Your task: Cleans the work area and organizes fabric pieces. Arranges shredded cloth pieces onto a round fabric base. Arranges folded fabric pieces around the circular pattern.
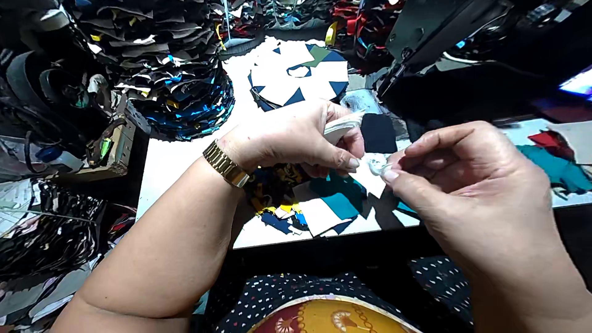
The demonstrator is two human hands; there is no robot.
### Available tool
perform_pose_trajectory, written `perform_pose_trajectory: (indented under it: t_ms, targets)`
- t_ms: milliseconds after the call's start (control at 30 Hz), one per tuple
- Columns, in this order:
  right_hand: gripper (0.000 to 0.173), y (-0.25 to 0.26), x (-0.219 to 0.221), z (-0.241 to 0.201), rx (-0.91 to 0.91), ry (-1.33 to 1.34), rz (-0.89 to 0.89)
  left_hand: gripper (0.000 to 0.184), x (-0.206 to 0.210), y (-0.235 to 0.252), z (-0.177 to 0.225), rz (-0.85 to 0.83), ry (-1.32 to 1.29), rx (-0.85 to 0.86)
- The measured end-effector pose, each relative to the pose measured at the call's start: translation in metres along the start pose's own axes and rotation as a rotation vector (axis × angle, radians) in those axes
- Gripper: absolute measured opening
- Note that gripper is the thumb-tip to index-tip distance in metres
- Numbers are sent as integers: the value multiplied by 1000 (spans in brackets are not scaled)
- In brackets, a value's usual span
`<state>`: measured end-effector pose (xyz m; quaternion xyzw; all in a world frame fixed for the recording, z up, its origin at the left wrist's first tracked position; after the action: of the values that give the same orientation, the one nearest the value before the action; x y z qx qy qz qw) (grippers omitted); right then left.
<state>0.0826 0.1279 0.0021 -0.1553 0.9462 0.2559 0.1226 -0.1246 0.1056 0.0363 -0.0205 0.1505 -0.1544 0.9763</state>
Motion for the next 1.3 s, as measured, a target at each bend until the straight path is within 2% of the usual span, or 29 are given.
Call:
perform_pose_trajectory:
  t_ms: [200, 367, 600, 800, 933, 1067, 1133, 1200, 1300]
  targets:
    - [22, -2, 10, 5, -125, -389, -26, 11, 1, 4, -4, 3, 283, 3]
    - [12, -1, 22, 8, -310, -577, -29, 14, 3, 5, -5, 48, 463, -10]
    - [11, 4, 11, -1, -426, -498, -30, 16, -9, 4, -4, 122, 476, 29]
    - [21, -5, 22, 2, -502, -459, -237, 21, -4, 3, -4, 98, 665, 1]
    - [26, -10, 25, -2, -511, -534, -286, 21, -1, 1, -1, 77, 751, -19]
    - [32, -12, 19, -6, -452, -461, -354, 21, -1, 0, 0, 18, 747, 7]
    - [28, -4, 4, -6, -414, -369, -346, 22, -4, 0, -2, 10, 685, 65]
    - [26, 6, -22, -5, -389, -366, -295, 22, -8, 1, -4, 35, 553, 149]
    - [23, 17, -63, 11, -361, -400, -268, 15, -12, 3, -6, 118, 266, 167]
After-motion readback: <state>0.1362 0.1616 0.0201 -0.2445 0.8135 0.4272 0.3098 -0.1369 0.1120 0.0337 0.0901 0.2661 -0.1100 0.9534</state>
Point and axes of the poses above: each hand's wrist, its own y-axis towards the middle knuckle, its own x-axis out of the palm, z = x × y, the point moved 3 cm from there along y, towards the middle knuckle, and after that the axes turned 7 degrees about z, right-handed, at the moved point
